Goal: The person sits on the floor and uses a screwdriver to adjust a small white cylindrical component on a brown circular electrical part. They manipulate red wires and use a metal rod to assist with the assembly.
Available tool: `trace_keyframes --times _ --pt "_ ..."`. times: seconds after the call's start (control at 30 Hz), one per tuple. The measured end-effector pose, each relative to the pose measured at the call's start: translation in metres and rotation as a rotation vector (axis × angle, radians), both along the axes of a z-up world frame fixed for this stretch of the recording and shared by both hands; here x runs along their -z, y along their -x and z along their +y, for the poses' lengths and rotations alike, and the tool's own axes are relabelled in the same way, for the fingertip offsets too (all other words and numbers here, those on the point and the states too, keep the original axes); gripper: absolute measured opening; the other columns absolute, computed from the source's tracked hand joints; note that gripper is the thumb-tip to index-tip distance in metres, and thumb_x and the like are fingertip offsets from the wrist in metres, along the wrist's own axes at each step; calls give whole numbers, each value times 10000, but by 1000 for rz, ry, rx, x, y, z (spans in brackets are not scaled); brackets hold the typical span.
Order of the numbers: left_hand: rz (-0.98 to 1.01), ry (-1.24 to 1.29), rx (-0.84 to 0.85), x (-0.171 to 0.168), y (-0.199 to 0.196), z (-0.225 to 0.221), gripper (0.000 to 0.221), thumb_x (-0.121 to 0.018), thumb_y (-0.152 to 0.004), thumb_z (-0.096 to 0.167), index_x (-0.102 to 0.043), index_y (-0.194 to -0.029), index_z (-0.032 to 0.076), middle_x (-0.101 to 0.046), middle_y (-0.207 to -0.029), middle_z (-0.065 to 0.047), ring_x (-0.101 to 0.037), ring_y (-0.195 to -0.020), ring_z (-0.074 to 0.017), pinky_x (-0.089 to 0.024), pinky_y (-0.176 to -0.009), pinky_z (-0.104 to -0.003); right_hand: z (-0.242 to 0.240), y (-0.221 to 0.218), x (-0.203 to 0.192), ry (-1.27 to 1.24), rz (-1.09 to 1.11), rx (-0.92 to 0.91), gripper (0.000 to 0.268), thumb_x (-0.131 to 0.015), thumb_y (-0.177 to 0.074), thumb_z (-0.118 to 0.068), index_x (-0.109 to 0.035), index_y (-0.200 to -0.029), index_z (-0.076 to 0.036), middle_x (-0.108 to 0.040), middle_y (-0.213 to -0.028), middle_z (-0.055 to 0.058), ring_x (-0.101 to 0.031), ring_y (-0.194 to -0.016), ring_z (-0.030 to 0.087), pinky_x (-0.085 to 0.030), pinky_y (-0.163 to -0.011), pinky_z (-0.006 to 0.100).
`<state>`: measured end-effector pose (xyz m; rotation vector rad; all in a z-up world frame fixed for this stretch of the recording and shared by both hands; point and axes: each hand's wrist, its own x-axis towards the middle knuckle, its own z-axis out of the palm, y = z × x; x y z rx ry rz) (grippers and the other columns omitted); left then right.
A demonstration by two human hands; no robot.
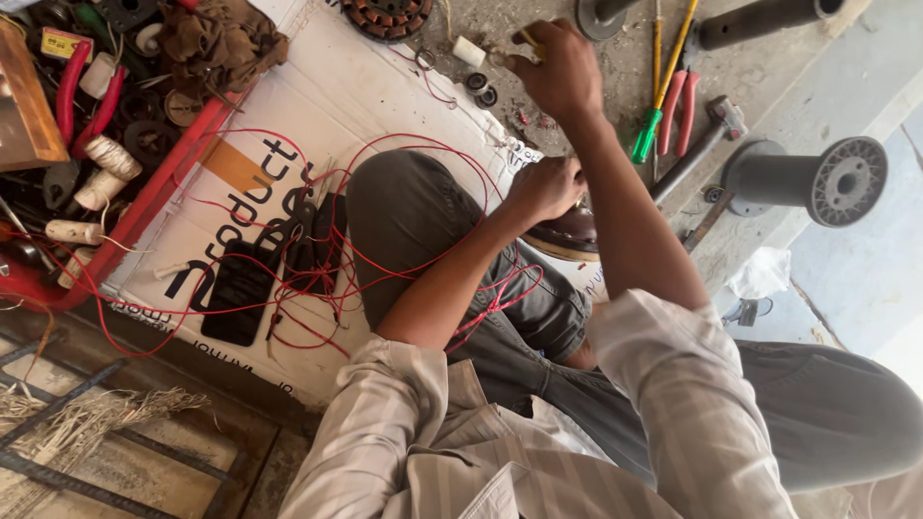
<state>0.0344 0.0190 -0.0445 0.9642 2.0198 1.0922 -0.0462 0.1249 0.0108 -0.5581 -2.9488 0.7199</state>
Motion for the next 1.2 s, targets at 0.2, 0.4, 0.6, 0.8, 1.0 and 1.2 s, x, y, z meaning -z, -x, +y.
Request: trace_keyframes --times 0.2,0.4,0.6,0.8,1.0,1.2 --pt "242 -7 16 32 -11 3 258 -684 -844 247 -711 -970 25 -741 -921 -222 -723 -900 -410 -573 -779 -506 -22 26 24 -34 -144 81 286 -826 -849 -265 -765 -1118 -190 -720 -1136 68 -703 -981 285 -552 -773 467" --pt "86 141 134 31 -11 5 212 -666 -878 241 -730 -947 51 -745 -971 -210 -726 -959 -390 -583 -837 -486 -20 27 35 -65 -196 104 219 -783 -903 -272 -767 -1113 -211 -721 -1098 57 -707 -927 278 -554 -756 458" --pt "-37 85 58 -3 -2 -1 329 -650 -882 324 -698 -1034 37 -742 -977 -222 -720 -952 -407 -565 -847 -499 -5 25 11 789 -165 243 236 -695 -1000 -280 -704 -1168 -114 -724 -1007 77 -721 -905 214 -461 -611 307" --pt "-133 143 81 -24 6 -1 537 -515 -995 555 -706 -1019 54 -744 -1003 -217 -708 -987 -407 -530 -870 -524 -7 -25 -58 1631 71 -159 90 -663 -1033 -147 -598 -1067 -94 -601 -1027 51 -605 -976 181 -467 -670 294" --pt "-114 83 89 -9 2 2 448 -533 -967 500 -694 -1058 92 -721 -999 -183 -736 -900 -374 -558 -787 -499 -28 -63 -141 1256 384 -689 90 -661 -1043 -106 -583 -1000 -118 -616 -890 26 -623 -790 145 -505 -780 349" --pt "-30 17 26 9 -4 2 268 -632 -916 312 -701 -1061 97 -756 -959 -177 -732 -901 -370 -573 -789 -482 -32 -83 -199 1094 419 -600 96 -725 -959 -98 -665 -960 -23 -638 -943 86 -603 -839 204 -486 -755 325"
